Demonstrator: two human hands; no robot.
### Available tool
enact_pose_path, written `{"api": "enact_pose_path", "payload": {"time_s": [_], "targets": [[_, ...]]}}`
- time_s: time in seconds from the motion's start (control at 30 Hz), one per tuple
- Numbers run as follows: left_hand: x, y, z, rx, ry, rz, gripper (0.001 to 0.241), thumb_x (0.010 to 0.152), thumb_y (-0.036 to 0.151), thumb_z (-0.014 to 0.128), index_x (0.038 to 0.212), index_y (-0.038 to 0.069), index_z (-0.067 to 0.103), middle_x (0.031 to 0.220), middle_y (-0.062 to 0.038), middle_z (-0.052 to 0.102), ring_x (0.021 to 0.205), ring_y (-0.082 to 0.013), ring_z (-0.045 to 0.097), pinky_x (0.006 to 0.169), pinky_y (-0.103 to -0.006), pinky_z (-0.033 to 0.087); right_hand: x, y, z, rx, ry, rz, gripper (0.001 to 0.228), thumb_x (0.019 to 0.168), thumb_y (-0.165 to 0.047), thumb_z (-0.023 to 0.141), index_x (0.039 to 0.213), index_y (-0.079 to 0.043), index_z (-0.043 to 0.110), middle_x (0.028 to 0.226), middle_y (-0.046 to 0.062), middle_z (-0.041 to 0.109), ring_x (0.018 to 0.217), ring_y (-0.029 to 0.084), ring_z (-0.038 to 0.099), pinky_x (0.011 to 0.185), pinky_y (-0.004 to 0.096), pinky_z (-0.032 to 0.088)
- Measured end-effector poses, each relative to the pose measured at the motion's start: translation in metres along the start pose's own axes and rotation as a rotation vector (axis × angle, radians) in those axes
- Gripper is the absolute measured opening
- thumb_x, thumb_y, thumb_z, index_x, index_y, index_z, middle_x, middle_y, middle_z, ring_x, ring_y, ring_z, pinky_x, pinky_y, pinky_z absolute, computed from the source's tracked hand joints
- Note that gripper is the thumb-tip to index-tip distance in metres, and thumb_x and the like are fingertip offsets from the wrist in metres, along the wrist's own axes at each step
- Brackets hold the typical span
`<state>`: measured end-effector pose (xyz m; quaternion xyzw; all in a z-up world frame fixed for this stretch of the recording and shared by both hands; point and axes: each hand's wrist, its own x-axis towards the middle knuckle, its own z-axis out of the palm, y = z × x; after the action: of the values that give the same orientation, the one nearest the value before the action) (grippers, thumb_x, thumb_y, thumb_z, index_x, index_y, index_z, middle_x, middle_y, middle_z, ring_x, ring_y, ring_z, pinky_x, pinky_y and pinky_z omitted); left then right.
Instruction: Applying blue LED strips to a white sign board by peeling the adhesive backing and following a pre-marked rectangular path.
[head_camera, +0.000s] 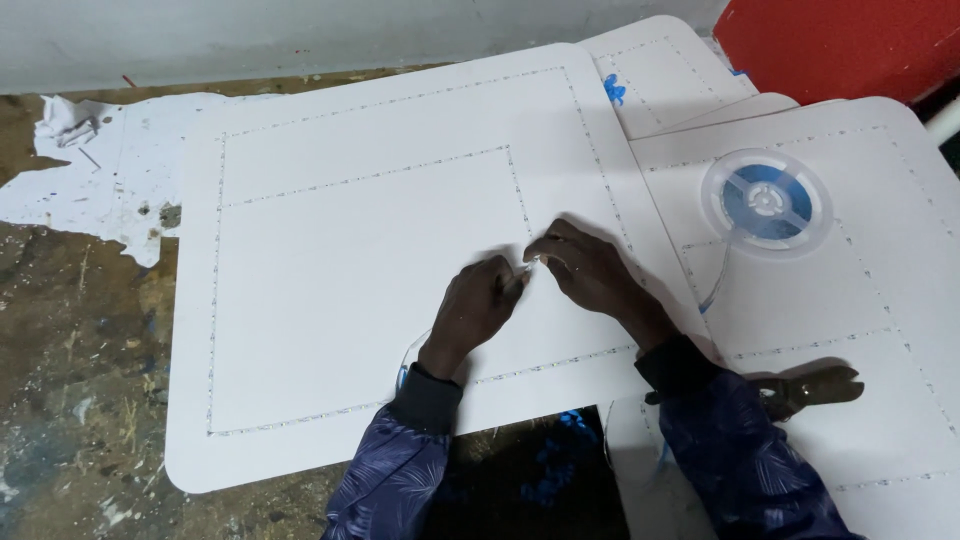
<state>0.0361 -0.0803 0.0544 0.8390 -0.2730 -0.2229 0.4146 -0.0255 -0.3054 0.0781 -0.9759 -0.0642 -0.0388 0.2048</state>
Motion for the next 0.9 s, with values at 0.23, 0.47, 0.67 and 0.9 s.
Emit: {"api": "enact_pose_path", "payload": {"time_s": [0.23,0.47,0.67,0.9], "targets": [[-0.018,0.012,-0.006,-0.055,0.018,0.039,0.024,0.112,0.033,0.066,0.104,0.011,0.069,0.088,-0.009,0.064,0.085,-0.0311,0.073,0.081,-0.0498,0.061,0.001,-0.002,-0.002,-0.031,-0.043,0.017,0.016,0.114,-0.016,0.064,0.121,-0.024,0.075,0.112,-0.003,0.068,0.097,0.020,0.079,0.088,0.041,0.068],[-0.015,0.013,-0.020,0.001,-0.029,-0.067,0.020,0.112,0.031,0.064,0.114,0.013,0.071,0.097,-0.009,0.068,0.094,-0.0314,0.075,0.085,-0.0490,0.060,0.005,0.004,0.000,-0.008,-0.096,0.075,0.019,0.115,-0.016,0.062,0.129,-0.027,0.070,0.116,-0.003,0.066,0.101,0.022,0.078,0.088,0.044,0.067],[-0.016,0.025,-0.030,0.122,-0.085,-0.053,0.021,0.114,0.031,0.059,0.119,0.014,0.071,0.104,-0.008,0.069,0.100,-0.0337,0.077,0.090,-0.0513,0.061,0.008,-0.015,-0.017,0.020,-0.149,0.102,0.023,0.116,-0.013,0.060,0.135,-0.023,0.070,0.122,0.002,0.069,0.106,0.026,0.079,0.091,0.048,0.066],[-0.026,0.030,-0.039,0.222,-0.124,-0.055,0.024,0.117,0.032,0.057,0.124,0.014,0.070,0.108,-0.009,0.070,0.104,-0.0337,0.077,0.095,-0.0533,0.062,0.016,0.012,-0.007,0.075,-0.170,0.084,0.018,0.116,-0.017,0.062,0.127,-0.020,0.076,0.113,0.003,0.068,0.094,0.023,0.076,0.082,0.043,0.064]]}}
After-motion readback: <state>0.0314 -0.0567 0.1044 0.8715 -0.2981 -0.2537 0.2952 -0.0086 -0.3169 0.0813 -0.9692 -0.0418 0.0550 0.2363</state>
